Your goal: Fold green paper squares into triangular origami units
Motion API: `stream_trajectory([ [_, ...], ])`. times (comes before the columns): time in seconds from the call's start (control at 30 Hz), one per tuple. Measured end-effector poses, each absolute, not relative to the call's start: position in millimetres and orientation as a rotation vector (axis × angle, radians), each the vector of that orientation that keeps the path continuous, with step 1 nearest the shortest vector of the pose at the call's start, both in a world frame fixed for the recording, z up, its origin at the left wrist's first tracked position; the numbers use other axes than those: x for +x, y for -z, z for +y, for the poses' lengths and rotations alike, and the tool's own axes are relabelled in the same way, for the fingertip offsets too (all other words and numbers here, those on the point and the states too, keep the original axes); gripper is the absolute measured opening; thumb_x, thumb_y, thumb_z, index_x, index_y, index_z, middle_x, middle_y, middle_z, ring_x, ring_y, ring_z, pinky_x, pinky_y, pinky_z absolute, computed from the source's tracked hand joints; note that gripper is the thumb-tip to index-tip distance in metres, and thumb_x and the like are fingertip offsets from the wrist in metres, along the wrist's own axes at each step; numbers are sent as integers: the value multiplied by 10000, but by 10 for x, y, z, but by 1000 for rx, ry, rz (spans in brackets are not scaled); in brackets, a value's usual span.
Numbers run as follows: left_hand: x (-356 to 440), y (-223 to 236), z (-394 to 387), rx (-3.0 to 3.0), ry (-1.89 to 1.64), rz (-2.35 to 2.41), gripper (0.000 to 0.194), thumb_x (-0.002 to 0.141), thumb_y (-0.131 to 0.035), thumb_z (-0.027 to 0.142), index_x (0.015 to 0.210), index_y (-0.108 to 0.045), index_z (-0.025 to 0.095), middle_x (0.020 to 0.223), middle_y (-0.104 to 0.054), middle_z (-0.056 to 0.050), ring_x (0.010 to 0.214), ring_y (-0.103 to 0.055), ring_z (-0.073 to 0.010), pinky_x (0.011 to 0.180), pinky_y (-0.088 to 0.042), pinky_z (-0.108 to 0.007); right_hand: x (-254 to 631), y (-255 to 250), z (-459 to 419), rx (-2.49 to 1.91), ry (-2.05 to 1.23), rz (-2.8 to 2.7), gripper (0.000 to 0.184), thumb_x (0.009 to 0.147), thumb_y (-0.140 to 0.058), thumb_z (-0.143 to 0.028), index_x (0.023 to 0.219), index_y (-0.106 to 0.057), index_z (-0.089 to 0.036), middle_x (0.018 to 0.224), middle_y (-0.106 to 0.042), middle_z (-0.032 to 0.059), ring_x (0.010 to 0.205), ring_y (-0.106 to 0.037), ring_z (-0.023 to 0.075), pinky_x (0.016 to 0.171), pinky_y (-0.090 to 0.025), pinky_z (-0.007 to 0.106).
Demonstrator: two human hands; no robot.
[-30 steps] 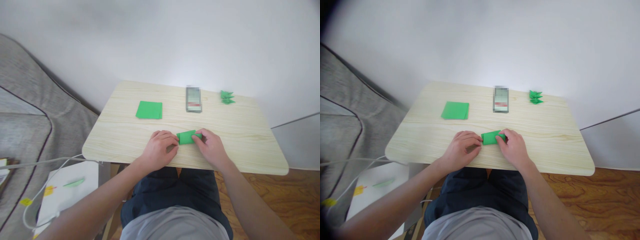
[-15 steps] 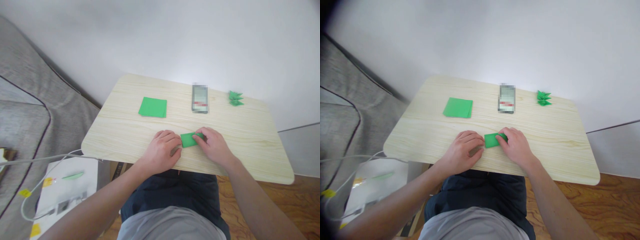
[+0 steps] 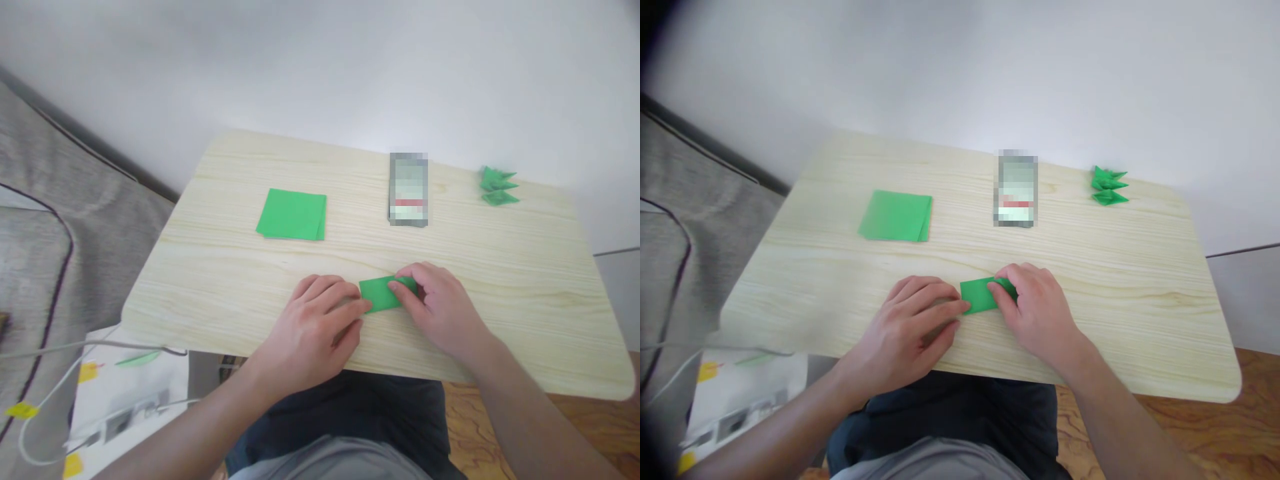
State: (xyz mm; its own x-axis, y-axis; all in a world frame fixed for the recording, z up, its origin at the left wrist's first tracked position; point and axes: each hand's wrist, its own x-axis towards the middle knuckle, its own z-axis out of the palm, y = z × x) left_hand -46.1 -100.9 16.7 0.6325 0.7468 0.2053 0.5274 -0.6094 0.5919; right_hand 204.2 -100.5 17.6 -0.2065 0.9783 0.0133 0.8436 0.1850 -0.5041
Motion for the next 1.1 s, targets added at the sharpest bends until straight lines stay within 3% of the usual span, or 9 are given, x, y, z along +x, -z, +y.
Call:
stream_trajectory([
  [1.1,-459,-177,-991,2311,-618,997,374,916,-673,135,1273,-697,243,1329,-707,-53,1292,-588,-259,1160,-455,-473,2031,-246,-963,-1684,-550,-2243,152,1034,-583,-352,971,-657,-234,837,-693,37,827,-633,224,792,-424,388],
])
